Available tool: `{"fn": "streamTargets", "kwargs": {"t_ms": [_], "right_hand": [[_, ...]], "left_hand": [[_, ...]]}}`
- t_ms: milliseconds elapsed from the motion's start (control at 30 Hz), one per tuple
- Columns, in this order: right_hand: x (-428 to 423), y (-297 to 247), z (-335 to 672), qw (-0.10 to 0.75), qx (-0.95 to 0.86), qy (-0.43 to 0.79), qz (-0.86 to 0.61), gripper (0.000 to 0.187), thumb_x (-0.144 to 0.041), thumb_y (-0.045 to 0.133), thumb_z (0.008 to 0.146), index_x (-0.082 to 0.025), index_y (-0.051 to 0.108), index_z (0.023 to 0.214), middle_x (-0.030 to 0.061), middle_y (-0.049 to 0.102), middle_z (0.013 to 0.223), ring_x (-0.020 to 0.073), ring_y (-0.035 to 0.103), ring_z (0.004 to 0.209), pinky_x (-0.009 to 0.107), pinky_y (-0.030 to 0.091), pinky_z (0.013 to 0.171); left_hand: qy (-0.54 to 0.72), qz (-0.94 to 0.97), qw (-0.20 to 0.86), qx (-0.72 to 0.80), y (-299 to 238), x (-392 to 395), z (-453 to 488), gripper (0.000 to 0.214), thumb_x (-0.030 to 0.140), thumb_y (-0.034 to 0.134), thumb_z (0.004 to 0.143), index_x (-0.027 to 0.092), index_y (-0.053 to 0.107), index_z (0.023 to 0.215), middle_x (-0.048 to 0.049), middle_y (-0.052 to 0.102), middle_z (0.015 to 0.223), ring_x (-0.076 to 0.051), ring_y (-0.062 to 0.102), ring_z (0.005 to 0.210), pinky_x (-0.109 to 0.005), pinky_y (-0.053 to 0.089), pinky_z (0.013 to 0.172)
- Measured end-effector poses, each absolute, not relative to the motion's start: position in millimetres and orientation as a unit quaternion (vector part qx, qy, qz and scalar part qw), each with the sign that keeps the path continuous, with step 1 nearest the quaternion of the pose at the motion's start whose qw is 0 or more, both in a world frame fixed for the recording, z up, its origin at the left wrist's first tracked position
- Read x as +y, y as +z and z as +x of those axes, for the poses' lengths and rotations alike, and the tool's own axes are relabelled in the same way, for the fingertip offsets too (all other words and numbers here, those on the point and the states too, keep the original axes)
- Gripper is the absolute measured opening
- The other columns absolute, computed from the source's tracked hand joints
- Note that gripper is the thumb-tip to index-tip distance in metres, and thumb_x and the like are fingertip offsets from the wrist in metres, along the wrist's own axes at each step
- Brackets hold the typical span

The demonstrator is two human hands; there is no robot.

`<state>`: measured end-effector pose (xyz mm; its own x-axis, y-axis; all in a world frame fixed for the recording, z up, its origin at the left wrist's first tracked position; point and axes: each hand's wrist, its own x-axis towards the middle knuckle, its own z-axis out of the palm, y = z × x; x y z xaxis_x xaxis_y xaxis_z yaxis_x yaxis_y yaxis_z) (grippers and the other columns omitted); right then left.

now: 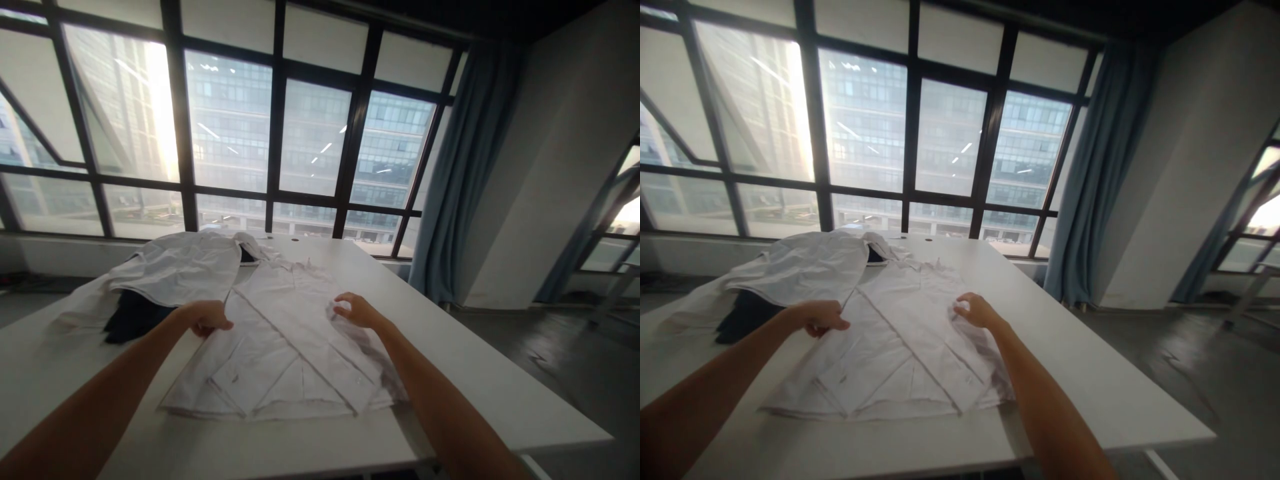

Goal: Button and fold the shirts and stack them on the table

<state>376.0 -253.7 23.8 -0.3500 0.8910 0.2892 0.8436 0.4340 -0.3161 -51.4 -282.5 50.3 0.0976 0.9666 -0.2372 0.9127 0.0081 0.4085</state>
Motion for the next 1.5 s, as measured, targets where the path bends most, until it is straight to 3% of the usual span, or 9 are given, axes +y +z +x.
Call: {"fn": "streamTargets", "kwargs": {"t_ms": [333, 533, 800, 900, 1000, 1100, 1200, 1333, 1500], "right_hand": [[-267, 23, 342, 0.167, -0.864, 0.089, -0.466, 0.037, -0.036, 0.059, 0.084, -0.014, 0.069, 0.112, 0.0128, 0.069, 0.114, 0.0247, 0.064, 0.104, 0.035, 0.047, 0.094], [-270, 26, 340, 0.155, -0.864, 0.080, -0.473, 0.035, -0.036, 0.060, 0.083, -0.015, 0.071, 0.109, 0.0110, 0.071, 0.108, 0.0234, 0.066, 0.097, 0.032, 0.048, 0.088], [-271, 26, 339, 0.164, -0.869, 0.075, -0.461, 0.033, -0.033, 0.061, 0.083, -0.014, 0.072, 0.108, 0.0118, 0.071, 0.108, 0.0238, 0.065, 0.099, 0.033, 0.048, 0.090], [-271, 26, 339, 0.183, -0.867, 0.074, -0.457, 0.032, -0.034, 0.061, 0.083, -0.016, 0.072, 0.107, 0.0105, 0.071, 0.111, 0.0236, 0.064, 0.103, 0.033, 0.046, 0.094], [-272, 27, 337, 0.188, -0.864, 0.079, -0.461, 0.031, -0.034, 0.061, 0.083, -0.015, 0.072, 0.105, 0.0104, 0.072, 0.108, 0.0235, 0.065, 0.100, 0.033, 0.047, 0.091], [-274, 28, 334, 0.190, -0.862, 0.081, -0.463, 0.029, -0.032, 0.061, 0.083, -0.015, 0.073, 0.103, 0.0096, 0.072, 0.103, 0.0222, 0.065, 0.093, 0.032, 0.047, 0.086], [-275, 28, 330, 0.200, -0.862, 0.083, -0.458, 0.025, -0.030, 0.060, 0.083, -0.015, 0.074, 0.097, 0.0091, 0.073, 0.097, 0.0200, 0.065, 0.086, 0.029, 0.047, 0.080], [-279, 28, 320, 0.208, -0.861, 0.093, -0.455, 0.022, -0.028, 0.060, 0.083, -0.014, 0.074, 0.093, 0.0059, 0.072, 0.079, 0.0148, 0.061, 0.069, 0.024, 0.043, 0.066], [-287, 32, 304, 0.176, -0.860, 0.116, -0.465, 0.036, -0.039, 0.054, 0.088, -0.013, 0.072, 0.070, 0.0020, 0.064, 0.058, 0.0109, 0.052, 0.054, 0.022, 0.033, 0.054]], "left_hand": [[0.115, 0.709, 0.401, 0.569, 90, -313, -18, 0.077, 0.040, 0.072, 0.061, 0.018, 0.049, 0.131, -0.0099, 0.068, 0.106, -0.023, 0.066, 0.083, -0.024, 0.049, 0.056], [0.155, 0.756, 0.431, 0.467, 54, -330, 59, 0.073, 0.032, 0.074, 0.064, 0.017, 0.053, 0.133, -0.0018, 0.070, 0.080, -0.016, 0.061, 0.067, -0.022, 0.041, 0.055], [0.259, 0.709, 0.510, 0.412, 36, -330, 80, 0.074, 0.042, 0.073, 0.070, 0.012, 0.048, 0.133, 0.0107, 0.048, 0.054, -0.005, 0.035, 0.041, -0.020, 0.023, 0.042], [0.310, 0.681, 0.539, 0.388, 35, -330, 83, 0.066, 0.046, 0.074, 0.069, 0.015, 0.052, 0.124, 0.0105, 0.049, 0.054, -0.005, 0.038, 0.041, -0.019, 0.025, 0.041], [0.304, 0.678, 0.568, 0.353, 32, -328, 84, 0.070, 0.046, 0.074, 0.071, 0.016, 0.047, 0.128, 0.0008, 0.066, 0.070, -0.010, 0.055, 0.052, -0.021, 0.040, 0.050], [0.295, 0.737, 0.513, 0.326, 33, -318, 73, 0.067, 0.047, 0.069, 0.076, 0.015, 0.045, 0.131, -0.0119, 0.073, 0.096, -0.017, 0.067, 0.072, -0.031, 0.051, 0.068], [0.323, 0.812, 0.341, 0.345, 33, -303, 50, 0.055, 0.051, 0.059, 0.084, 0.014, 0.055, 0.124, -0.0151, 0.071, 0.108, -0.023, 0.066, 0.098, -0.039, 0.050, 0.090], [0.220, 0.892, 0.139, 0.369, 17, -290, 24, 0.057, 0.056, 0.052, 0.087, 0.021, 0.055, 0.132, -0.0103, 0.050, 0.143, -0.025, 0.041, 0.135, -0.042, 0.027, 0.115], [0.103, 0.904, 0.108, 0.400, 0, -296, 24, 0.057, 0.058, 0.031, 0.096, 0.031, 0.037, 0.146, -0.0031, 0.028, 0.157, -0.022, 0.020, 0.146, -0.048, 0.012, 0.118]]}}
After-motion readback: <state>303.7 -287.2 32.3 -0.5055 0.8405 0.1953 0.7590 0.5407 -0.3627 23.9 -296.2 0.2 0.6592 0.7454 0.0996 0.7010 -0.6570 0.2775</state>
